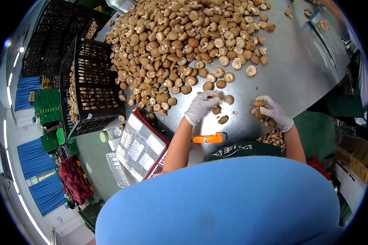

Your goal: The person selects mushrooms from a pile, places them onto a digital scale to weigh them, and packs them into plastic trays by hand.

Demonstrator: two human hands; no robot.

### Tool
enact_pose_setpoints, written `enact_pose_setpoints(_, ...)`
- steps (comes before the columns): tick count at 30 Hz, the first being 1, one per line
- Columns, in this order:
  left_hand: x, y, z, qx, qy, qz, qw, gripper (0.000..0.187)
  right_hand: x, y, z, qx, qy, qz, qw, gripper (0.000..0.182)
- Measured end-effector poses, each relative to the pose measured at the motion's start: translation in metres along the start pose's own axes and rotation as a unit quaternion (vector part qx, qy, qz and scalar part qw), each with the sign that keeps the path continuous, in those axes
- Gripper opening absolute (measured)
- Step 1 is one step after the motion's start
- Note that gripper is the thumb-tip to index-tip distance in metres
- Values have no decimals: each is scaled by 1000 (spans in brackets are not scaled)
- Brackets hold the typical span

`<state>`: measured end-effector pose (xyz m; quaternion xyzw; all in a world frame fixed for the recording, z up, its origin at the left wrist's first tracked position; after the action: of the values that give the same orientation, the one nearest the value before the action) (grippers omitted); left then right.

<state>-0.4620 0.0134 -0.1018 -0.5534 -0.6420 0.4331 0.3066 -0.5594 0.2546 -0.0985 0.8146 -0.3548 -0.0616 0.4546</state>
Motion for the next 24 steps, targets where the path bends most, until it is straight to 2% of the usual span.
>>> enact_pose_setpoints(1,-5,6,-7,-34,-17,-205,978,28,1,0,0,0,1,-4,1000,41)
enact_pose_setpoints(2,-8,7,-10,-34,-18,-206,978,28,2,0,0,1,2,-5,1000,41)
enact_pose_setpoints(5,-20,1,-21,-20,-19,-368,929,47,8,2,0,9,8,-3,1000,42)
enact_pose_setpoints(6,-22,-1,-26,-10,-8,-382,924,57,9,2,0,15,9,-3,1000,42)
enact_pose_setpoints(11,-25,2,-42,-6,-39,-427,903,48,15,3,2,7,24,-7,1000,43)
enact_pose_setpoints(13,-27,9,-38,27,-61,-291,954,41,16,5,2,4,21,-13,1000,43)
enact_pose_setpoints(15,-23,17,-35,20,-88,-248,965,34,17,4,3,9,27,-16,999,43)
enact_pose_setpoints(16,-34,27,-28,55,-155,-109,980,33,18,3,3,13,30,-17,999,42)
enact_pose_setpoints(17,-44,27,-27,87,-219,32,971,31,18,3,3,12,31,-17,999,42)
enact_pose_setpoints(18,-44,-14,-37,150,-281,237,918,32,19,1,3,16,33,-23,999,42)
enact_pose_setpoints(21,-45,-35,-22,125,-326,295,890,34,22,1,1,23,31,-26,999,41)
enact_pose_setpoints(22,-42,-30,-7,87,-302,338,887,34,24,1,-1,28,28,-25,999,41)
enact_pose_setpoints(23,-44,-31,2,88,-304,337,887,34,25,1,-2,26,28,-26,999,41)
enact_pose_setpoints(24,-41,-27,15,86,-268,399,873,36,26,1,-3,25,27,-28,999,41)
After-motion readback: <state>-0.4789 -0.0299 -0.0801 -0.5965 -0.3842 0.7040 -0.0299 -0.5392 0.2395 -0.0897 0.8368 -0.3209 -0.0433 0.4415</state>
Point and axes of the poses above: each hand's wrist, its own z-axis towards the middle knuckle, its own x-axis out of the palm, y = z × x, the point moved 9 cm from there along z, towards the middle knuckle, and after that the axes turned 4 degrees about -y, right-handed, at the moved point
